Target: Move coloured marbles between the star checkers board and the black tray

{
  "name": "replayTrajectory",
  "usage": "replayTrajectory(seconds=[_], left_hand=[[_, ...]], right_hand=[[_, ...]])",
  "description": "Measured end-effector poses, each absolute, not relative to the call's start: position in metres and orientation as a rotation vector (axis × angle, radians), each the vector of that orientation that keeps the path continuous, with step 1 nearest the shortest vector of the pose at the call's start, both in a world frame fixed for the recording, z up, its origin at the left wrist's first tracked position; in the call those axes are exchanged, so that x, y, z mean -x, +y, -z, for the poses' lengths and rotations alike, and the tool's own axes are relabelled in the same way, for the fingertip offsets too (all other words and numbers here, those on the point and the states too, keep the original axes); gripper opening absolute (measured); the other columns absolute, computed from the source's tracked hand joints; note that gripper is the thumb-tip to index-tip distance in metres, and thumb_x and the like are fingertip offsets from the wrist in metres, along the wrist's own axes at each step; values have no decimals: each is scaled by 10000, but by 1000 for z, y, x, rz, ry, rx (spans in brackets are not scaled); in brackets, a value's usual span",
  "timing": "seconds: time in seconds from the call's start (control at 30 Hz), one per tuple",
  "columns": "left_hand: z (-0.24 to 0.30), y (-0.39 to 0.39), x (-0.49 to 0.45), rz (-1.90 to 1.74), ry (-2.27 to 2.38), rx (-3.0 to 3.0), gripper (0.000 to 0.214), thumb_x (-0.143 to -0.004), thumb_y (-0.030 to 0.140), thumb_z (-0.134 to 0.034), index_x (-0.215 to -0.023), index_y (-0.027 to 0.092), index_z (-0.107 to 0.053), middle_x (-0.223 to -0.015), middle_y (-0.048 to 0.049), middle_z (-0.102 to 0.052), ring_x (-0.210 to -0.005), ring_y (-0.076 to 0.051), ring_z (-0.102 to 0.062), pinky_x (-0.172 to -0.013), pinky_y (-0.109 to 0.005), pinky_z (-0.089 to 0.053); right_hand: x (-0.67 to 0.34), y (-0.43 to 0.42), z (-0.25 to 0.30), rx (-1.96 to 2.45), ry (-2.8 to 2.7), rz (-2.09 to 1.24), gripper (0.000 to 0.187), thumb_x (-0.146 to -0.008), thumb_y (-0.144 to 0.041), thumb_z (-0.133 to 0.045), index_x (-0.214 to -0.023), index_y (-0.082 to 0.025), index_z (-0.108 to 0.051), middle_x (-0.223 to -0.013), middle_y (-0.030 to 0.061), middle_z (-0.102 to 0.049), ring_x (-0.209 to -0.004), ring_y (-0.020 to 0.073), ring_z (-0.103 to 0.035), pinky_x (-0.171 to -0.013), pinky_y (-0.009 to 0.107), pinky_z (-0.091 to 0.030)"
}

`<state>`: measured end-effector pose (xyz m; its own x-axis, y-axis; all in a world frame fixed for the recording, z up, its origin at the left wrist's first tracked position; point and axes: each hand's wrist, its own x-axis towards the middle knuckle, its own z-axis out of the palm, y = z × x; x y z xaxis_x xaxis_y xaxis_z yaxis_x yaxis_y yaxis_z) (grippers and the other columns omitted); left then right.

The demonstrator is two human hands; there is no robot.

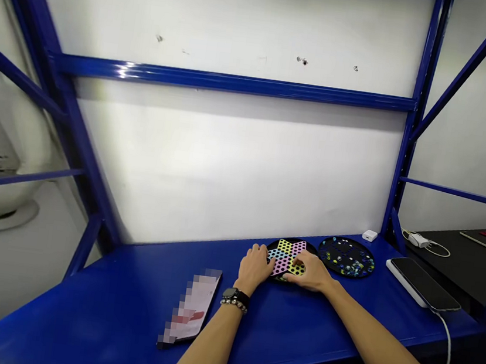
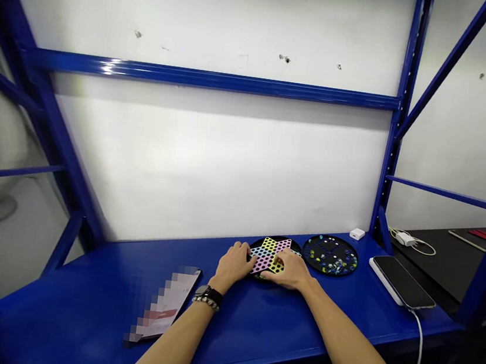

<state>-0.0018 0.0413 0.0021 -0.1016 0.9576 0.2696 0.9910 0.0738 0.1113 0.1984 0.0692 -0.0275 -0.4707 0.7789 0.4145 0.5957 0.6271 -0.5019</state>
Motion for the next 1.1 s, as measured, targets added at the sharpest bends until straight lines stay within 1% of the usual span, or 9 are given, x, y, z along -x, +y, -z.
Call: replayTrajectory(seconds=[0.13,0.27,0.4,0.53,0.63,0.8,0.97,1.1], left_hand=[[-5,40,2,306,-2295,1934,307,-954,345,-419,-1040,147,-638,-1116,-156,-638,-1051,-294,-636,-794,-348,-487],[-9,39,4,300,-2330,1918,353,-963,337,-378,-1082,133,-640,-1112,-162,-648,-999,-286,-669,-772,-347,-497],[-9,41,5,273,-2351,1933,358,-956,320,-381,-1049,128,-669,-1082,-165,-673,-953,-290,-692,-753,-353,-504],[-9,41,3,249,-2320,1974,378,-957,288,-362,-1018,131,-701,-1090,-171,-678,-947,-302,-698,-752,-372,-511],[-8,38,-1,232,-2297,1985,388,-957,300,-367,-1046,121,-699,-1101,-181,-666,-950,-308,-697,-768,-382,-514],[-2,36,-6,212,-2279,1995,407,-975,307,-337,-1162,95,-629,-1129,-204,-630,-956,-312,-693,-781,-400,-518],[-3,37,-4,231,-2302,1998,373,-977,337,-343,-1162,130,-592,-1102,-174,-630,-937,-305,-695,-769,-389,-512],[-5,38,-1,275,-2347,1944,390,-963,399,-380,-1175,120,-550,-1123,-181,-612,-960,-300,-686,-764,-370,-504]], right_hand=[[-202,77,31,1126,-2072,-440,252,-835,-447,-664,-829,-197,-631,-920,32,-608,-765,148,-542,-705,266,-414],[-206,80,31,1158,-2015,-512,190,-851,-372,-631,-792,-191,-629,-907,31,-601,-740,135,-531,-681,255,-404],[-206,80,30,1149,-2021,-529,183,-849,-343,-624,-758,-184,-614,-862,27,-618,-732,134,-533,-674,250,-392],[-205,77,29,1165,-2065,-553,204,-840,-305,-611,-680,-185,-571,-719,0,-600,-664,123,-516,-626,238,-361],[-203,73,27,1182,-2085,-566,213,-829,-296,-611,-655,-188,-556,-645,-19,-567,-603,110,-478,-583,234,-329],[-202,71,25,1158,-2106,-550,230,-821,-289,-614,-631,-186,-537,-625,-19,-555,-589,105,-460,-571,230,-311],[-202,72,25,1160,-2118,-547,234,-832,-314,-609,-645,-188,-546,-638,-20,-552,-599,110,-468,-575,235,-312],[-203,72,25,1167,-2128,-561,232,-831,-307,-608,-643,-187,-546,-636,-22,-552,-592,107,-460,-575,238,-314]])
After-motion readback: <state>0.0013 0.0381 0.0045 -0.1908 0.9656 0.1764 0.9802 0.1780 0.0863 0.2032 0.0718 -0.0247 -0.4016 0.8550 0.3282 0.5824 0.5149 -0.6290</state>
